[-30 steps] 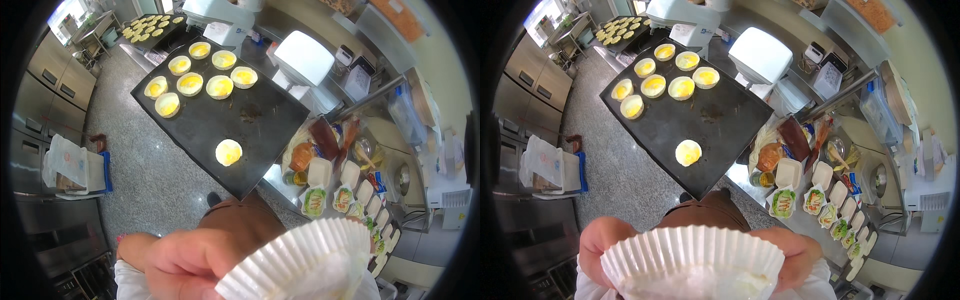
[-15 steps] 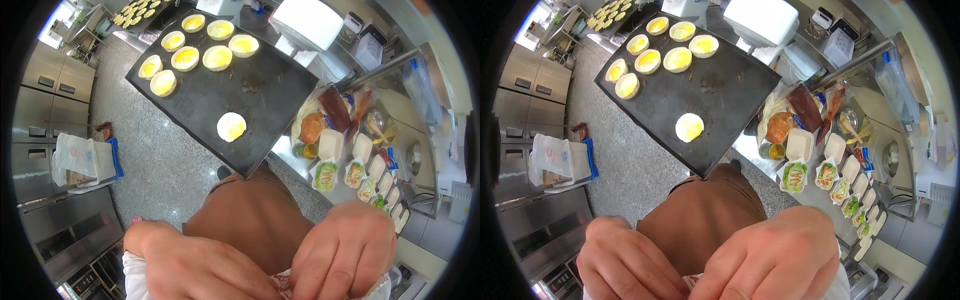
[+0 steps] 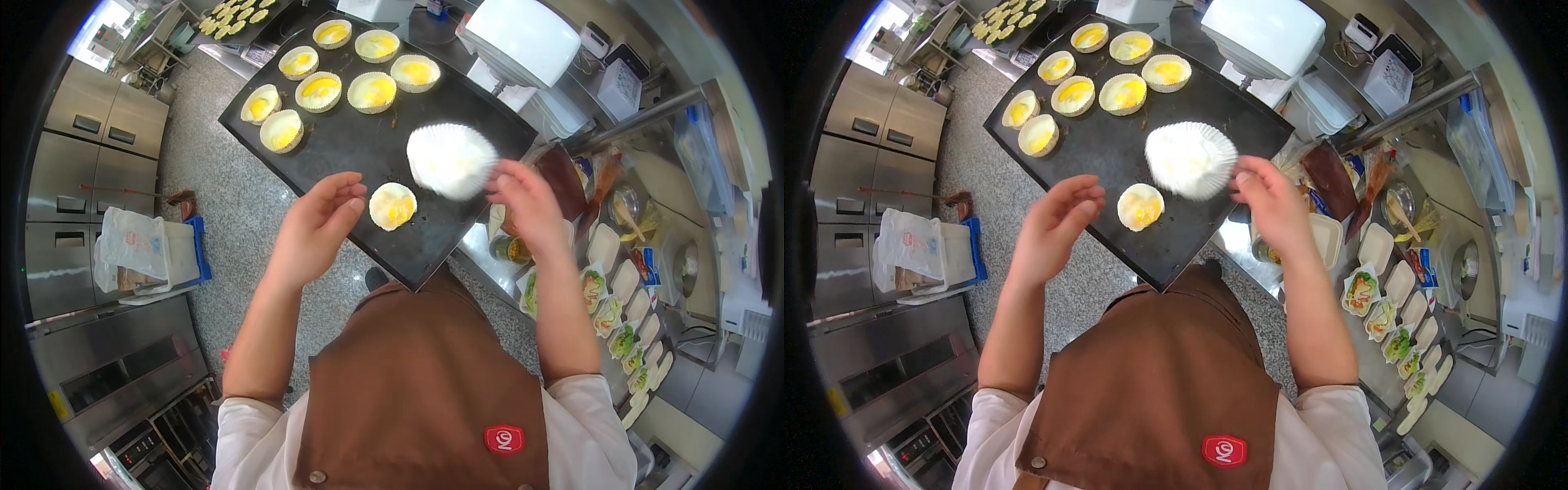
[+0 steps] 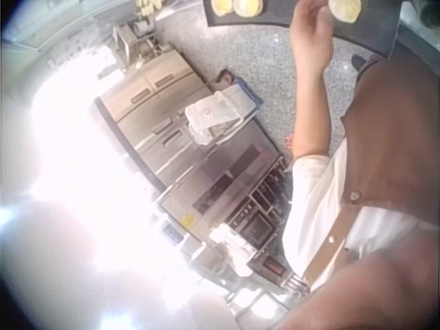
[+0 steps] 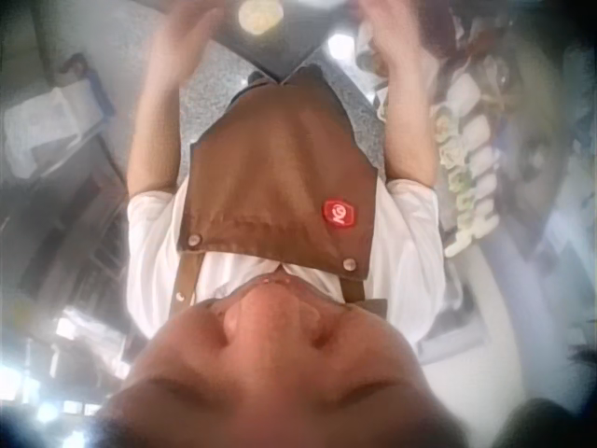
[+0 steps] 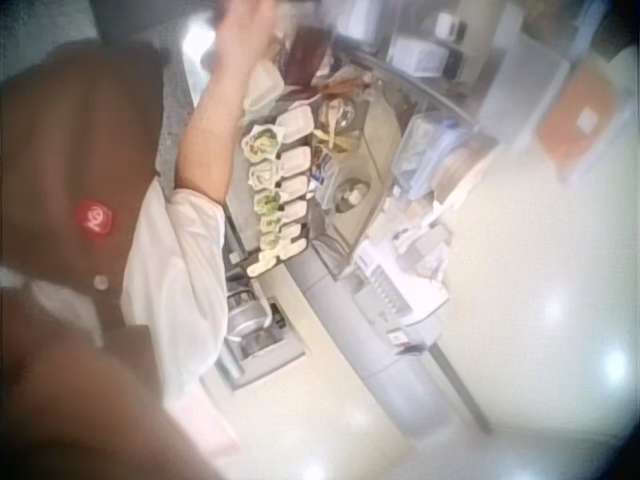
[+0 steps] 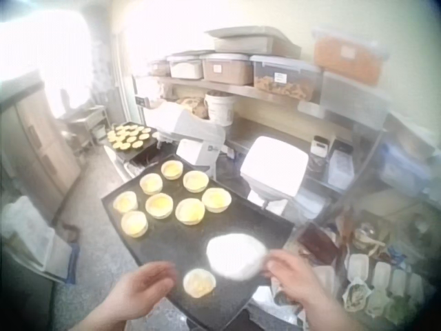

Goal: The person assembles salads in takeaway containers by adding shredded carrots, then peels and places poached eggs from paper liners into each container. The person works in a commercial kitchen with stainless steel surfaces and multiple containers lined up.

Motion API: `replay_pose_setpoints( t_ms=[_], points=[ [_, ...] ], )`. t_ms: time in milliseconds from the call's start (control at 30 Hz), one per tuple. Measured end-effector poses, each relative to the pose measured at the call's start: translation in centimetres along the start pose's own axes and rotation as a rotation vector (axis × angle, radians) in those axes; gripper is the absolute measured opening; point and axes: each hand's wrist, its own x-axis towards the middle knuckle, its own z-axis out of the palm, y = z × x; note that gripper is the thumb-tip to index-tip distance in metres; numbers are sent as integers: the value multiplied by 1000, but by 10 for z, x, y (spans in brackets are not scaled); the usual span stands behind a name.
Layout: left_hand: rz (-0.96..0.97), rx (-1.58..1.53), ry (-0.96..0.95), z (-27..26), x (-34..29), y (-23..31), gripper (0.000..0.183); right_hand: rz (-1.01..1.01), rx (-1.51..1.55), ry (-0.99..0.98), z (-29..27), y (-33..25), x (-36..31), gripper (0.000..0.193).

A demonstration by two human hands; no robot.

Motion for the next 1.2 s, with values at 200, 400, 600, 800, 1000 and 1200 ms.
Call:
replay_pose_setpoints(
  t_ms=[200,400,600,800,1000,1200],
  points=[
    [-149,591,-101,7,20,-30,51,-35,-323,-95,45,19,-16,30],
    [-38,997,-224,27,25,-32,57,-157,-694,-232,99,17,8,32],
    [-43,964,-168,27,29,-43,58,-50,-845,-281,114,25,37,39],
    [52,905,-131,27,28,-46,57,107,-839,-432,115,13,52,39],
    [70,959,-227,25,37,-41,58,32,-931,-358,119,9,36,56],
    [63,884,-246,24,49,-46,62,-57,-1000,-355,117,5,27,51]
  ],
)
